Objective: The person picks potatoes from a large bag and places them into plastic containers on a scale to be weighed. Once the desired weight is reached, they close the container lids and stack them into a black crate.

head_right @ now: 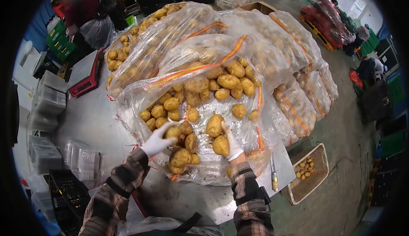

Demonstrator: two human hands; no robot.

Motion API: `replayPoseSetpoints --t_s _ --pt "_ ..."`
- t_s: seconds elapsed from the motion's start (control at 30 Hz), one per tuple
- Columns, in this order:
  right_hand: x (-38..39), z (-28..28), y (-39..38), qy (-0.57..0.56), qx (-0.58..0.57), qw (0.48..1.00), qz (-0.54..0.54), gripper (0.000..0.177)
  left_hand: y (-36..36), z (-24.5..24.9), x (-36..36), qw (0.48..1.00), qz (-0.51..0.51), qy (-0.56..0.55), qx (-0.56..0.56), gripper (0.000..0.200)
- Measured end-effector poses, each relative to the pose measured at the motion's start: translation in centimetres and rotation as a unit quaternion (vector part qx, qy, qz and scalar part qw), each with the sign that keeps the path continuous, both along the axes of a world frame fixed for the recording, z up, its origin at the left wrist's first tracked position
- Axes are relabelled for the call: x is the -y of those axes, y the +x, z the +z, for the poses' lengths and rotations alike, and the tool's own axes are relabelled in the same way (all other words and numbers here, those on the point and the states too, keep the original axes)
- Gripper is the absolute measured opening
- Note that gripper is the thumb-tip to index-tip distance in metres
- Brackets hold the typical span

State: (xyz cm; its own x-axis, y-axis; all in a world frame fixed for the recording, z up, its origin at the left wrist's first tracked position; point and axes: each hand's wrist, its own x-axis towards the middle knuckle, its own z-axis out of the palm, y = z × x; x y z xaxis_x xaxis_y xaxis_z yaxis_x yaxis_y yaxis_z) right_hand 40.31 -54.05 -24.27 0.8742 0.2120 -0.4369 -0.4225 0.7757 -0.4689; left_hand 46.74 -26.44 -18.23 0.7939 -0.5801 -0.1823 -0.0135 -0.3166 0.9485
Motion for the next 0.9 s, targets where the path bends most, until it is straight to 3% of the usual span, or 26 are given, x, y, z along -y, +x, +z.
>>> replayPoseSetpoints --t_s 0.03,0.07,0.1,0.2,0.23,0.33,0.37,0.47,0.57,0.6,0.63,0.67,0.83,0.9 --pt "-0.1 0.9 -0.2 0.028 0.002 1.000 0.001 0.064 0.2 1.4 -0.1 0.972 0.066 -0.132 -0.185 0.038" --pt "-0.2 1.2 -0.2 0.055 0.005 0.998 0.003 0.065 0.2 2.7 -0.2 0.888 0.132 -0.257 -0.357 0.037" --pt "-0.6 1.1 -0.1 0.097 0.028 0.995 0.018 0.065 0.0 3.9 -0.4 0.837 0.142 -0.331 -0.412 0.032" --pt "-2.1 1.4 -0.2 0.183 0.074 0.979 0.046 0.067 0.5 3.3 -0.6 0.791 0.198 -0.371 -0.444 0.026" --pt "-2.5 1.8 -0.2 0.200 0.082 0.974 0.059 0.068 1.0 2.6 -0.7 0.809 0.227 -0.322 -0.436 0.024" --pt "-4.3 3.9 -1.1 0.186 0.077 0.978 0.052 0.073 2.8 1.5 -1.9 0.790 0.248 -0.311 -0.466 0.022" --pt "-4.7 3.6 -1.8 0.185 0.070 0.979 0.042 0.074 3.1 1.0 -2.4 0.755 0.245 -0.351 -0.497 0.017" --pt "-4.9 3.1 -2.7 0.197 0.082 0.974 0.074 0.077 2.9 1.2 -1.7 0.691 0.377 -0.385 -0.481 0.018" --pt "-5.1 3.2 -4.0 0.157 0.072 0.982 0.069 0.078 3.6 -0.7 -1.8 0.889 0.330 -0.196 -0.249 0.023" --pt "-5.2 3.3 -4.5 0.143 0.059 0.986 0.070 0.078 3.4 -0.7 -1.5 0.949 0.304 -0.033 -0.082 0.025" --pt "-5.3 3.0 -5.0 0.150 0.050 0.985 0.066 0.079 3.0 -0.7 -1.0 0.952 0.261 0.132 0.090 0.028" --pt "-5.5 2.6 -5.5 0.156 0.042 0.985 0.063 0.079 2.6 -0.8 -0.5 0.900 0.202 0.288 0.257 0.031" --pt "-6.9 2.1 -7.6 0.171 0.001 0.984 0.047 0.079 2.5 -1.5 2.0 0.833 0.058 0.515 0.195 0.038" --pt "-7.1 3.0 -7.8 0.165 0.035 0.984 0.059 0.079 2.8 -2.4 2.6 0.805 0.056 0.546 0.226 0.023"
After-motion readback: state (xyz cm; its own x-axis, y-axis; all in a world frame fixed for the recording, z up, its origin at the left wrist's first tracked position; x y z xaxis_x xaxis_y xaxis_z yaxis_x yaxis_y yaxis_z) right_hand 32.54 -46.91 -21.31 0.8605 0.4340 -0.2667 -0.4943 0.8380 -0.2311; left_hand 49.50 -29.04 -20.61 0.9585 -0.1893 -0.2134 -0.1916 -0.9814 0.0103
